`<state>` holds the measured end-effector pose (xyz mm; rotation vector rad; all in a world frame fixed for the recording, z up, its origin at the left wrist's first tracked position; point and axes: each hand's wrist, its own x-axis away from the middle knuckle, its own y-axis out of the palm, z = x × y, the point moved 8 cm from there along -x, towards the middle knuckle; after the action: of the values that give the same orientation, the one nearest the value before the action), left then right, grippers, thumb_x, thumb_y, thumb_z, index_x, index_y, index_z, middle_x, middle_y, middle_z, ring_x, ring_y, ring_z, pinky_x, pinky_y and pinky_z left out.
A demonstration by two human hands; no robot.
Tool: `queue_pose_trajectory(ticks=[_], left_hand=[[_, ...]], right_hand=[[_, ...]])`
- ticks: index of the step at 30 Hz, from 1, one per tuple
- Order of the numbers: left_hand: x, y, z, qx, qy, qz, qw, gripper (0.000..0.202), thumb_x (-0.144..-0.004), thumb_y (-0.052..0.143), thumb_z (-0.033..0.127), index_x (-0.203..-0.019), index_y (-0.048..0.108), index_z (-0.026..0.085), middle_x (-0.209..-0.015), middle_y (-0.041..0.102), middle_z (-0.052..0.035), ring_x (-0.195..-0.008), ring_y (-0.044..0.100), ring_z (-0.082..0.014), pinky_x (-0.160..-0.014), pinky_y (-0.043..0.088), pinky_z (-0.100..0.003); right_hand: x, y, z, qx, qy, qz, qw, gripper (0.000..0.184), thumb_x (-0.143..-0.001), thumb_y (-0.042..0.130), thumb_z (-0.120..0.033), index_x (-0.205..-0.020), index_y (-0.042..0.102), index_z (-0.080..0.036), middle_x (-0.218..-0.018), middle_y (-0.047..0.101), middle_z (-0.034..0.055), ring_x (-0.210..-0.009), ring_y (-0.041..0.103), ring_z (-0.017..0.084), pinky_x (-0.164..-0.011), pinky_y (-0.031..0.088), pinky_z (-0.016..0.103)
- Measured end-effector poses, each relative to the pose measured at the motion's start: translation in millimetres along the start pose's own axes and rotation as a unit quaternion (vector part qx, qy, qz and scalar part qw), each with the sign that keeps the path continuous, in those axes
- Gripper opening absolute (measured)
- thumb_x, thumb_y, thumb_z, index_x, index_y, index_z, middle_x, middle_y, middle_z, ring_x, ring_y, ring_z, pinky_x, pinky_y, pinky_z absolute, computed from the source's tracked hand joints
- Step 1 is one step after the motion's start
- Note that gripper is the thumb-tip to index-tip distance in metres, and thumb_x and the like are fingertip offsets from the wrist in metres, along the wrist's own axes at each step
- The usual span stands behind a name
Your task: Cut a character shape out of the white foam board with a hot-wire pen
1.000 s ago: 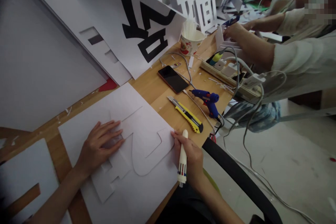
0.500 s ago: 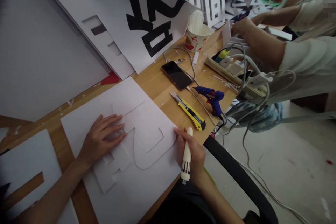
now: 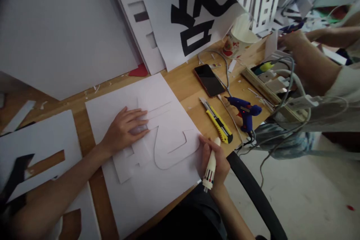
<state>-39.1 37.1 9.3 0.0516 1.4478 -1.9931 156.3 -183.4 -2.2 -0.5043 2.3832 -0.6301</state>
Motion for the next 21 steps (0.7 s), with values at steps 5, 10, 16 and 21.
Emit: queue_pose_trajectory(ticks=[5,10,16,21], left_hand=[[1.4,-0.1,-1.2,0.001,-0.002,0.005,1.0,0.014,-0.086,0.069,0.034,-0.094,0.073,0.022,-0.122,0.07,-0.007,-0.117,0.064,-0.0269,-0.109,0.038,-0.059],[1.6,1.4,-2.0,0.002,-0.011,-0.007,1.0,0.015,-0.086,0.068,0.034,-0.095,0.073,0.023,-0.124,0.07,-0.0064,-0.119,0.063,-0.0268,-0.11,0.037,-0.058],[2.8,1.7,-0.5,0.006,-0.006,0.003,1.0,0.014,-0.086,0.068,0.033,-0.094,0.074,0.023,-0.123,0.07,-0.0068,-0.118,0.063,-0.0267,-0.109,0.038,-0.057],[3.3,2.3,-0.2,0.004,-0.012,-0.005,1.0,0.014,-0.086,0.069,0.033,-0.095,0.073,0.023,-0.123,0.07,-0.006,-0.118,0.063,-0.0267,-0.11,0.037,-0.058]], right_hand=[[0.1,-1.6,-4.3,0.013,-0.003,0.006,1.0,0.019,-0.094,0.056,-0.032,-0.1,0.068,-0.019,-0.097,0.077,0.0056,-0.093,0.072,0.022,-0.087,0.054,0.035],[0.3,-1.9,-6.1,0.022,0.002,0.015,1.0,0.019,-0.094,0.056,-0.035,-0.096,0.068,-0.02,-0.094,0.077,0.0046,-0.091,0.072,0.021,-0.085,0.053,0.034],[0.2,-0.1,-3.7,0.0,-0.006,0.005,1.0,0.018,-0.094,0.056,-0.036,-0.097,0.064,-0.02,-0.09,0.078,0.0036,-0.088,0.072,0.02,-0.084,0.054,0.034],[0.5,1.6,0.8,-0.001,-0.024,-0.007,1.0,0.02,-0.094,0.056,-0.037,-0.098,0.065,-0.019,-0.091,0.078,0.0041,-0.083,0.072,0.019,-0.079,0.055,0.032]])
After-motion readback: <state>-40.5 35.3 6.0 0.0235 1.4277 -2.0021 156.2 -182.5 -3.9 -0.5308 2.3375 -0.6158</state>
